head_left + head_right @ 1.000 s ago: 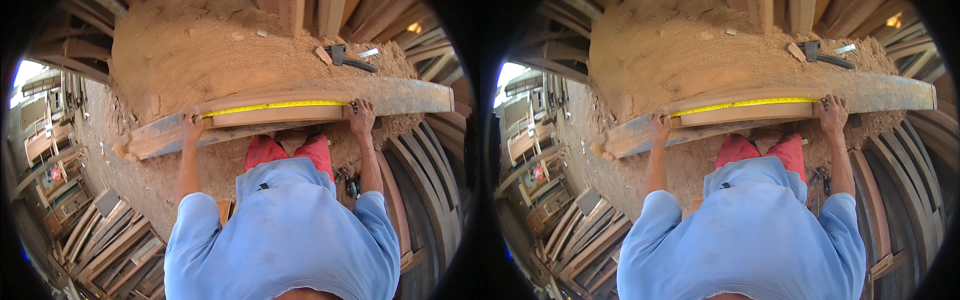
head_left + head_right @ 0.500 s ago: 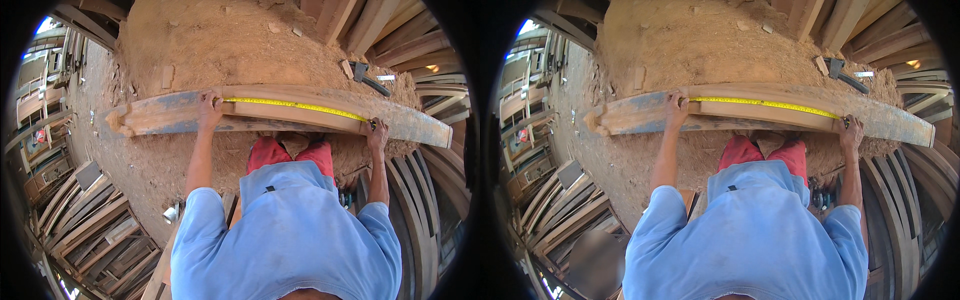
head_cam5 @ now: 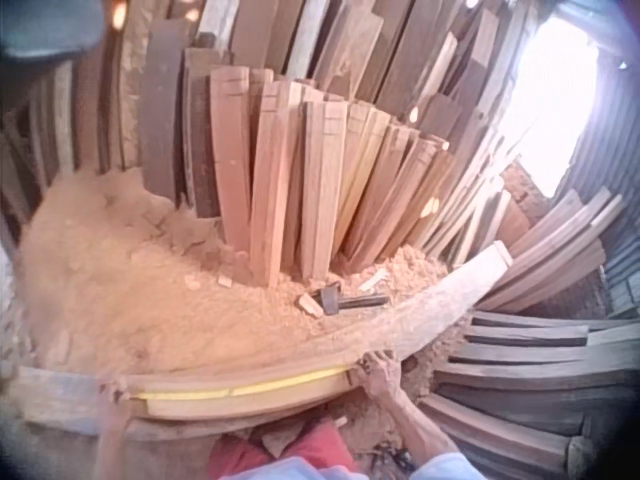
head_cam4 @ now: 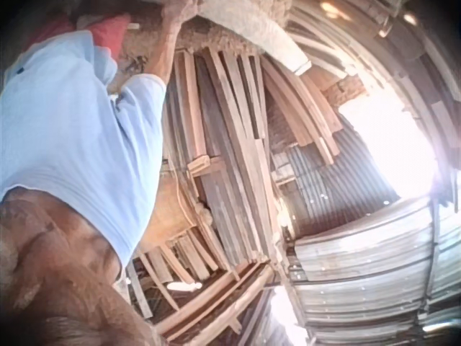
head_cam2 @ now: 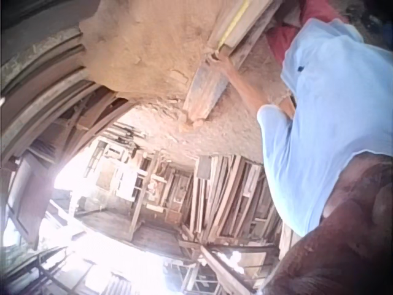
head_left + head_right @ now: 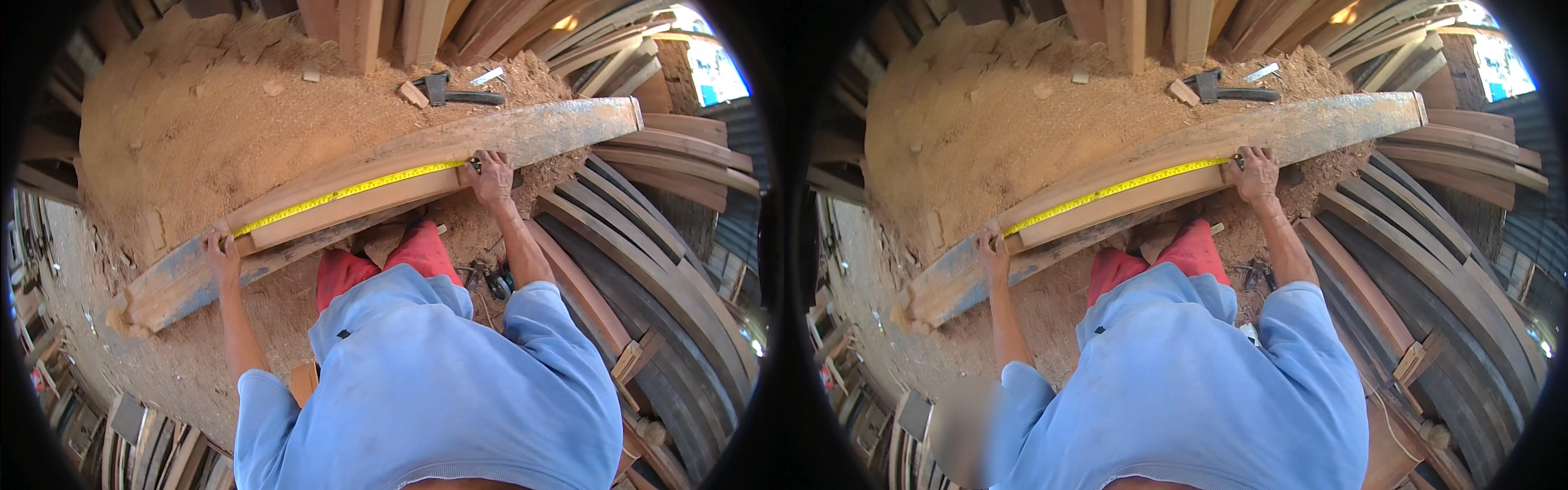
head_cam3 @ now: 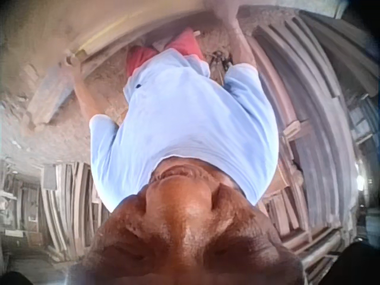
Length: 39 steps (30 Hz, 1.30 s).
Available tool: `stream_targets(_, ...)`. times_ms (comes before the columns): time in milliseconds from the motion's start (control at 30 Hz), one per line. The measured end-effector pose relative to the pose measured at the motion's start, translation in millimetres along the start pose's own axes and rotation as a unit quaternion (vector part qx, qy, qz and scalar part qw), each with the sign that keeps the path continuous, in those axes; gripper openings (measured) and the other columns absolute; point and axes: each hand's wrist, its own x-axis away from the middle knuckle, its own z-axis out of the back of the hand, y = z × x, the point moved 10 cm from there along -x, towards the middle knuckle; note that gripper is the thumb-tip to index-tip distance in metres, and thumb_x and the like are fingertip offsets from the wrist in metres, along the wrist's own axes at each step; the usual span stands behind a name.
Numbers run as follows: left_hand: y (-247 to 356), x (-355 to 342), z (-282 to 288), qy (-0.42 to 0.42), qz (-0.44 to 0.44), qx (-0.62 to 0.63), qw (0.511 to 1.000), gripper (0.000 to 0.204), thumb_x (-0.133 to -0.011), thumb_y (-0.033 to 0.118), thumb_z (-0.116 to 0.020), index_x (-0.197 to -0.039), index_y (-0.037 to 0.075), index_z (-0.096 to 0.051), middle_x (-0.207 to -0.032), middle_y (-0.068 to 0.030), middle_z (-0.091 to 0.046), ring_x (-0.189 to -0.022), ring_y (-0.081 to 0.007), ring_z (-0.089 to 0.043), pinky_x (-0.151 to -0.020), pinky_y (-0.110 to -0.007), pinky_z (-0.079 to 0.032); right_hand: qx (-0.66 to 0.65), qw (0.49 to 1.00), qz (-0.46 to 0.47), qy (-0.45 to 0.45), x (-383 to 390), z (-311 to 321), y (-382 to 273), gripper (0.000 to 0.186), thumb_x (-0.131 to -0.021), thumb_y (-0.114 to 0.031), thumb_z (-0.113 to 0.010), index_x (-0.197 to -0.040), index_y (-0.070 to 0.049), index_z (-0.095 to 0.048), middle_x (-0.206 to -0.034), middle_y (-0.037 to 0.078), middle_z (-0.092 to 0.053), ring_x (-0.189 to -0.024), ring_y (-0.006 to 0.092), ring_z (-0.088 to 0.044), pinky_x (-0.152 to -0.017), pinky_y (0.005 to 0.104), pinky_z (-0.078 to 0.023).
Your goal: The person uses a chisel and mallet to carve a wooden plank, then smooths it with an electric sander. They measure and mark the plank with a tape measure and square, preparing it for further processing.
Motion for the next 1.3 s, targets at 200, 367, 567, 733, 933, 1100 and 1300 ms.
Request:
stream_targets(200,-7,-3,-3,-0.016,0.001,-0.010,1.000,0.015,-0.089,0.005,-0.069,-0.101,0.001,-0.061,-0.108,-0.0186,-0.059,-0.112,-0.0374,-0.053,-0.101,-0.046,-0.042,-0.004,1.000,-0.006,0.010,3,-4,6,0.031,-0.084,-0.034,-0.072,-0.106,-0.013,-0.071,-0.106,0.008,-0.070,-0.109,0.0331,-0.058,-0.094,0.0495,-0.043)
stream_targets(367,-14,-3,-5,-0.035,0.011,-0.026,0.999,0.015,-0.088,0.004,-0.070,-0.101,0.002,-0.062,-0.109,-0.0181,-0.059,-0.111,-0.0373,-0.052,-0.101,-0.046,-0.042,-0.012,1.000,0.004,0.010,2,2,1,0.030,-0.084,-0.034,-0.071,-0.106,-0.013,-0.071,-0.107,0.007,-0.070,-0.109,0.0320,-0.058,-0.094,0.0485,-0.044)
stream_targets(567,-21,-4,-7,-0.036,0.008,-0.023,0.999,0.016,-0.087,0.003,-0.070,-0.100,0.003,-0.061,-0.106,-0.0177,-0.059,-0.109,-0.0366,-0.052,-0.099,-0.046,-0.042,-0.014,1.000,0.007,0.016,3,2,4,0.031,-0.084,-0.034,-0.070,-0.106,-0.013,-0.071,-0.107,0.006,-0.069,-0.109,0.0318,-0.058,-0.092,0.0492,-0.045)
stream_targets(733,-22,-6,-7,-0.038,0.027,-0.022,0.999,0.016,-0.085,0.005,-0.071,-0.098,0.004,-0.062,-0.106,-0.0162,-0.062,-0.109,-0.0369,-0.054,-0.097,-0.048,-0.044,-0.021,1.000,-0.004,0.005,6,5,6,0.032,-0.084,-0.035,-0.070,-0.107,-0.013,-0.071,-0.109,0.006,-0.070,-0.109,0.0329,-0.059,-0.092,0.0491,-0.047)
stream_targets(933,63,-17,21,0.053,-0.128,-0.096,0.986,0.010,-0.079,0.008,-0.072,-0.086,0.006,-0.066,-0.092,-0.0181,-0.066,-0.096,-0.0362,-0.062,-0.087,-0.048,-0.050,-0.094,0.987,-0.013,-0.128,15,-2,-42,0.039,-0.081,-0.037,-0.072,-0.108,-0.009,-0.071,-0.100,0.017,-0.073,-0.102,0.0393,-0.067,-0.092,0.0491,-0.052)
stream_targets(1100,165,-8,-62,-0.165,-0.130,0.005,0.978,0.011,-0.082,0.014,-0.072,-0.085,0.005,-0.066,-0.092,-0.0129,-0.065,-0.088,-0.0289,-0.062,-0.079,-0.039,-0.050,-0.144,0.975,-0.010,-0.171,57,-1,-105,0.039,-0.079,-0.035,-0.075,-0.104,-0.006,-0.067,-0.095,0.020,-0.073,-0.097,0.0408,-0.068,-0.086,0.0501,-0.054)
stream_targets(1300,338,30,-112,-0.162,-0.239,0.114,0.950,0.025,-0.083,0.015,-0.076,-0.104,0.006,-0.066,-0.104,-0.0147,-0.062,-0.097,-0.0320,-0.060,-0.088,-0.041,-0.050,-0.199,0.967,-0.027,-0.157,58,-8,-117,0.045,-0.083,-0.038,-0.075,-0.112,-0.006,-0.061,-0.102,0.019,-0.071,-0.100,0.0404,-0.067,-0.089,0.0478,-0.052)
